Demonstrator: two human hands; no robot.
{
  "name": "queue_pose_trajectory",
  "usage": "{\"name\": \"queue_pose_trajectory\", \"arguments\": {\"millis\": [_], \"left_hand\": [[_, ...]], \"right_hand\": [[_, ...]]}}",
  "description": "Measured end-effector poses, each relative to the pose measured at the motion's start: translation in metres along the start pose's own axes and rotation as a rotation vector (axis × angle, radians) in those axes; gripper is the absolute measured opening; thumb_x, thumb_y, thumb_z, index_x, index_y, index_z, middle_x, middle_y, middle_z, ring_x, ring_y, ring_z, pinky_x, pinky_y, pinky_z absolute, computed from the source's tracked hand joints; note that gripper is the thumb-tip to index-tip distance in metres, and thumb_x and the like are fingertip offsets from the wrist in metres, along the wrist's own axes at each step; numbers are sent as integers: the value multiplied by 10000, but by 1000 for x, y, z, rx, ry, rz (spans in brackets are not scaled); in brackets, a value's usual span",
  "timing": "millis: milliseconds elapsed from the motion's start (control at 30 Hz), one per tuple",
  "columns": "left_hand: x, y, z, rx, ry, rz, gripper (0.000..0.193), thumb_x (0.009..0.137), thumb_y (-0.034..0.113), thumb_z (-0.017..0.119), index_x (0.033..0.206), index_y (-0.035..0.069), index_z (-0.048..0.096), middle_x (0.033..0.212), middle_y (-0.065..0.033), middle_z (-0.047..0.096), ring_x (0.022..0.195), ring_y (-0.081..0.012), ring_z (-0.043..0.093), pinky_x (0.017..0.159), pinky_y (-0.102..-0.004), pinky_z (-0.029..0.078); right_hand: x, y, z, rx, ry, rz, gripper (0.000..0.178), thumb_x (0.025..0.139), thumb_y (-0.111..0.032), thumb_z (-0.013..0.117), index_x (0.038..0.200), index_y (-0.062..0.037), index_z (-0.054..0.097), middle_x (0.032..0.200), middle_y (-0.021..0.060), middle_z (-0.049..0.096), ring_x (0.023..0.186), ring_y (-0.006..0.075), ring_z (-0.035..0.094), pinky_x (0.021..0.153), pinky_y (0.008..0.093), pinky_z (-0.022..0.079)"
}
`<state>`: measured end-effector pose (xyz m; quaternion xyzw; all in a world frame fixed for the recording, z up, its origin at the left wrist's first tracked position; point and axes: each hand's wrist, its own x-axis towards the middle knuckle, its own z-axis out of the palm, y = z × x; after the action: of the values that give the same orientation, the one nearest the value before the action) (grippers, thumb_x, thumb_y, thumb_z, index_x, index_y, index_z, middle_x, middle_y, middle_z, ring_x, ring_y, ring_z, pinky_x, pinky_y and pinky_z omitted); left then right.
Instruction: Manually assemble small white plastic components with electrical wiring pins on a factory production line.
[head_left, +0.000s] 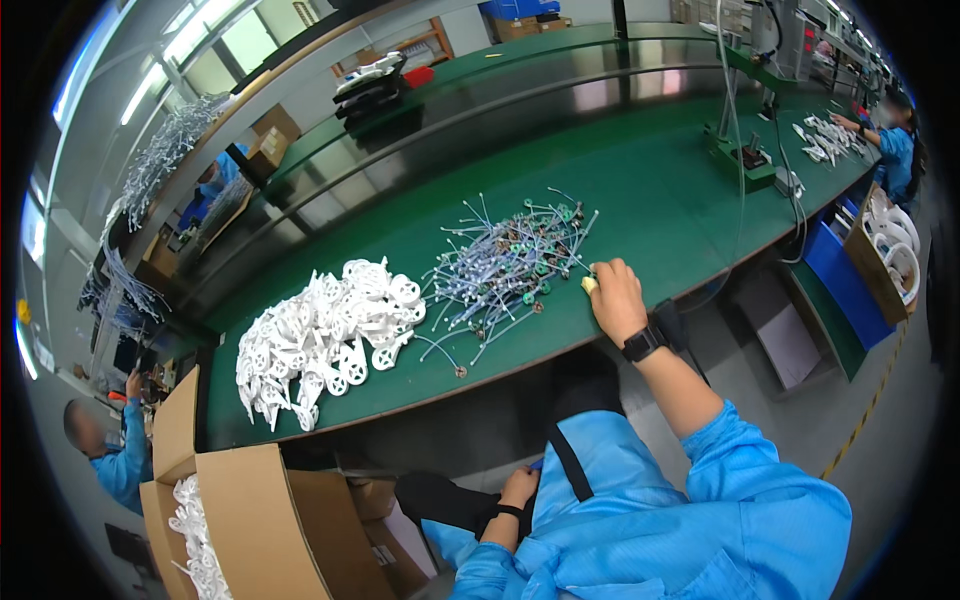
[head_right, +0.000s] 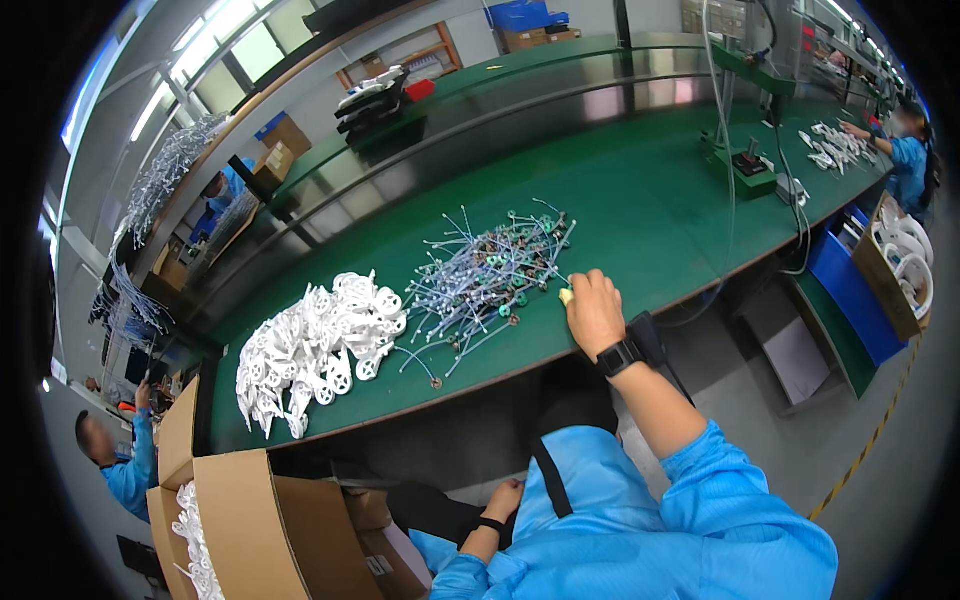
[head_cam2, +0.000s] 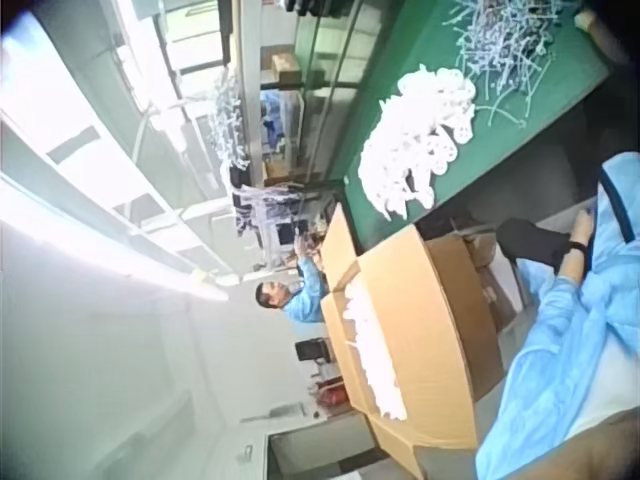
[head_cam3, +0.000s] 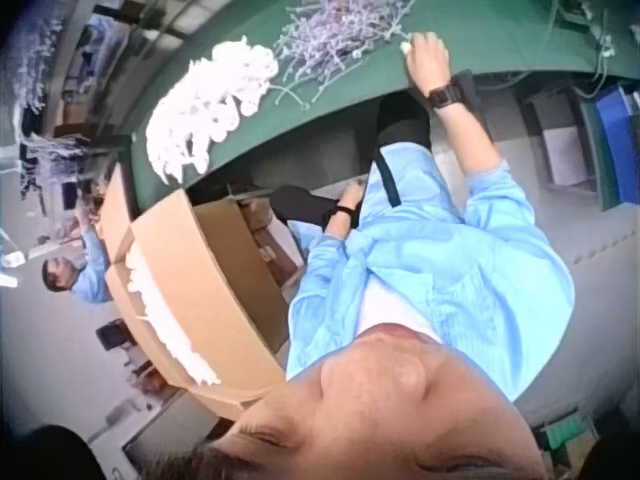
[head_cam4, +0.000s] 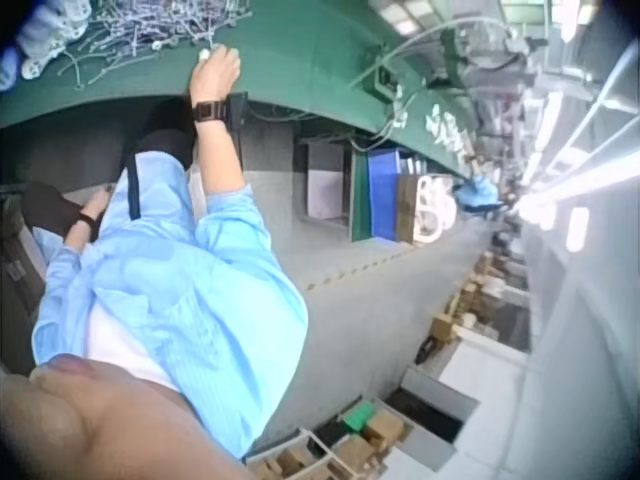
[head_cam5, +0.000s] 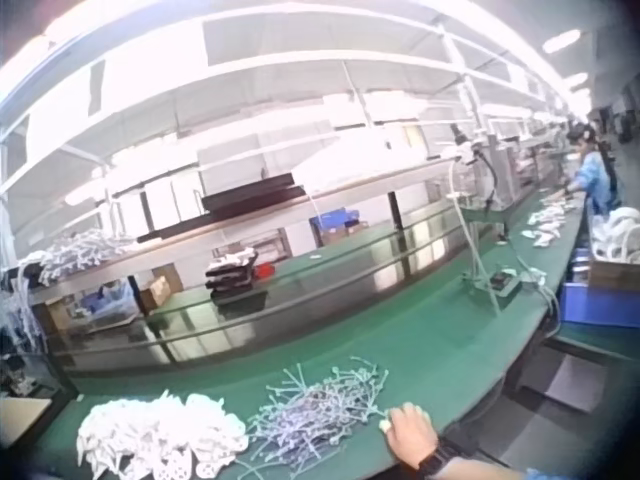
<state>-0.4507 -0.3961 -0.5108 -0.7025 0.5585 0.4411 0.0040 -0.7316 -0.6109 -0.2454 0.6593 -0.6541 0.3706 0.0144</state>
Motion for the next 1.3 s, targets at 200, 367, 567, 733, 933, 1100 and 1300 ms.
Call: {"name": "queue_pose_trajectory", "arguments": {"millis": [200,367,567,733,933,1100,1300], "left_hand": [[48,-33,56,285,-75,47,482,900,393,440,1131,20,640,1135,-244,625,1100,-413,573,982,-464,433],[87,-30,86,143,-455,1,602,900,516,423,1193,28,620,1318,-243,519,1281,-432,424,1068,-441,342],[103,22,66,-78,36,384,506,859,398,558,1162,-4,605,1178,-251,600,1133,-412,542,961,-454,421],[100,90,-32,42,-124,452,463,849,377,559,1114,2,619,1125,-245,613,1070,-404,564,921,-463,434],[68,136,-122,137,-71,813,414,836,351,561,1057,9,636,1061,-239,629,994,-396,590,873,-473,450],[-59,186,-212,-330,-513,896,168,782,95,644,905,-14,610,855,-125,628,792,-289,624,703,-355,489],[-82,236,-273,-184,1098,1028,542,747,101,735,1241,33,522,1191,-207,555,1107,-377,529,951,-418,424]], "right_hand": [[4,7,-5,124,25,-6,268,796,20,541,1062,6,573,930,183,544,875,391,538,770,463,450],[13,-7,-10,160,-22,44,249,791,11,582,1038,30,563,923,191,536,842,386,532,747,449,442],[33,-11,-26,171,-129,305,310,787,5,658,1081,20,563,903,122,531,688,220,521,610,312,443],[48,-5,-1,186,-150,161,323,778,27,684,1077,10,562,847,71,506,640,143,463,576,268,407],[41,0,-5,274,-141,188,398,766,20,646,1151,-6,546,960,77,547,727,156,518,638,279,435],[35,-9,-31,325,-17,186,486,773,-18,617,1249,-23,519,1174,124,515,1035,226,526,845,306,431],[68,-91,-8,64,-8,-224,441,848,-329,620,1269,-209,562,1348,190,440,1220,447,382,963,563,335]]}}
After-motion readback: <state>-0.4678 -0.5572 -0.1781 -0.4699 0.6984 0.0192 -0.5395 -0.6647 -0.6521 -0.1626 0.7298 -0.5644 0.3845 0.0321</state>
